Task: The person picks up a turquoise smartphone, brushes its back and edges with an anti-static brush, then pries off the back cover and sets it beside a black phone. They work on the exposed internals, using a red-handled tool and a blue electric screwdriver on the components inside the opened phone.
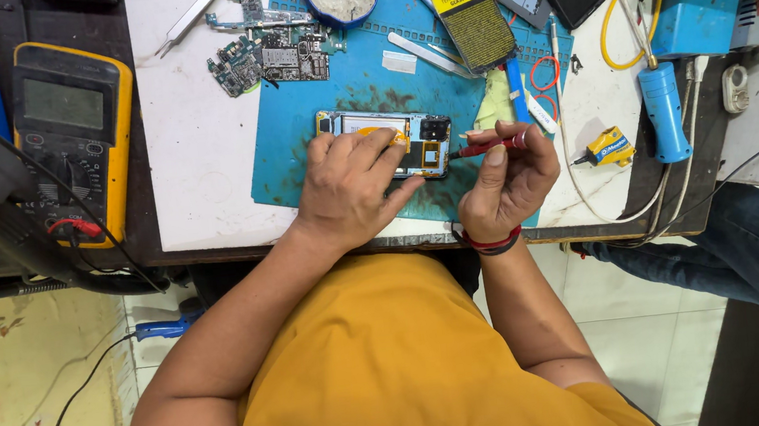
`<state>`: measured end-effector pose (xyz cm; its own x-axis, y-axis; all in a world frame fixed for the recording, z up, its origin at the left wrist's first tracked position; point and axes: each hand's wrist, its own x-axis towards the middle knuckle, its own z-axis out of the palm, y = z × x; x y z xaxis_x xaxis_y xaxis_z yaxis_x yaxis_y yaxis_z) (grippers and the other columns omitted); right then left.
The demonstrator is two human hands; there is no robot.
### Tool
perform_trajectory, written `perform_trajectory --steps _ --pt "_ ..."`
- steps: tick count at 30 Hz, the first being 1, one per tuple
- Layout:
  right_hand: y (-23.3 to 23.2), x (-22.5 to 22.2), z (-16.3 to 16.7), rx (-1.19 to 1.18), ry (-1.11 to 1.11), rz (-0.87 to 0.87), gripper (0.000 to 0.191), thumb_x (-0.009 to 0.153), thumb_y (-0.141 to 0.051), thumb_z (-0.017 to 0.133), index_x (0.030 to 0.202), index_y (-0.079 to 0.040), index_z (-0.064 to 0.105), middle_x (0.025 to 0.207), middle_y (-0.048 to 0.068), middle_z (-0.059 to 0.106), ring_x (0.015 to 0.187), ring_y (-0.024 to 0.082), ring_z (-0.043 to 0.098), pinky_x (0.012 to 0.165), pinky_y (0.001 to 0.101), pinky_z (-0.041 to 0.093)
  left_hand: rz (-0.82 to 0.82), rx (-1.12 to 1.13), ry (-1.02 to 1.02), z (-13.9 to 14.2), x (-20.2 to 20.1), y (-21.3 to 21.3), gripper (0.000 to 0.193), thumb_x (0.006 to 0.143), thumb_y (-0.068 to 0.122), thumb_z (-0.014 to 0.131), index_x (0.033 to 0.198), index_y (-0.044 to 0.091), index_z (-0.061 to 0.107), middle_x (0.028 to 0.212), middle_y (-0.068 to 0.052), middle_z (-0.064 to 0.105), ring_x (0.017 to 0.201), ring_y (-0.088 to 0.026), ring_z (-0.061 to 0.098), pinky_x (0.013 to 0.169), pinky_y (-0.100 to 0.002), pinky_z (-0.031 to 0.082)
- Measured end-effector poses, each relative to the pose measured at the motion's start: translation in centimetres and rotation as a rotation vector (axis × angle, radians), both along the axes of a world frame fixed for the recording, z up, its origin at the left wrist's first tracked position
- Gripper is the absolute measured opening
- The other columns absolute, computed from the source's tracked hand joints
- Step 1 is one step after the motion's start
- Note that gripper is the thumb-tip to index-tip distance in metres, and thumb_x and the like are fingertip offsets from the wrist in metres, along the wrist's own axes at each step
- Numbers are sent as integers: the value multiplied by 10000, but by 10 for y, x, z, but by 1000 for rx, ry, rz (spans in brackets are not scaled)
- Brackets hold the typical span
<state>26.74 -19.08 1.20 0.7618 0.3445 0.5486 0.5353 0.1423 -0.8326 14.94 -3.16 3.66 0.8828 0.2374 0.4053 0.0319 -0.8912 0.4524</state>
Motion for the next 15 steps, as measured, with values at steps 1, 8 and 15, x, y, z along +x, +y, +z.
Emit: perform_trajectory --steps 1,8,15 --pt "-1 0 -1 -11 0 -4 392 1153 -30 483 1519 -109 368 1354 144 572 993 199 681 794 324 630 2 2 -2 -1 0 0 435 887 430 801 1130 77 729 1229 -70 672 1033 -235 607 951 -438 399" --pt "-2 0 -4 -40 -34 -14 392 1136 -15 487 1502 -106 381 1334 155 566 973 203 689 775 314 622 7 12 8 -2 0 -2 435 884 422 802 1131 71 729 1225 -63 670 1024 -234 597 956 -442 407" --pt "-3 4 15 -195 -355 7 394 1028 39 627 1368 -101 488 1225 159 553 968 262 660 814 361 612 16 32 5 -1 1 -2 429 894 415 798 1139 70 730 1222 -60 671 1017 -233 596 948 -433 408"
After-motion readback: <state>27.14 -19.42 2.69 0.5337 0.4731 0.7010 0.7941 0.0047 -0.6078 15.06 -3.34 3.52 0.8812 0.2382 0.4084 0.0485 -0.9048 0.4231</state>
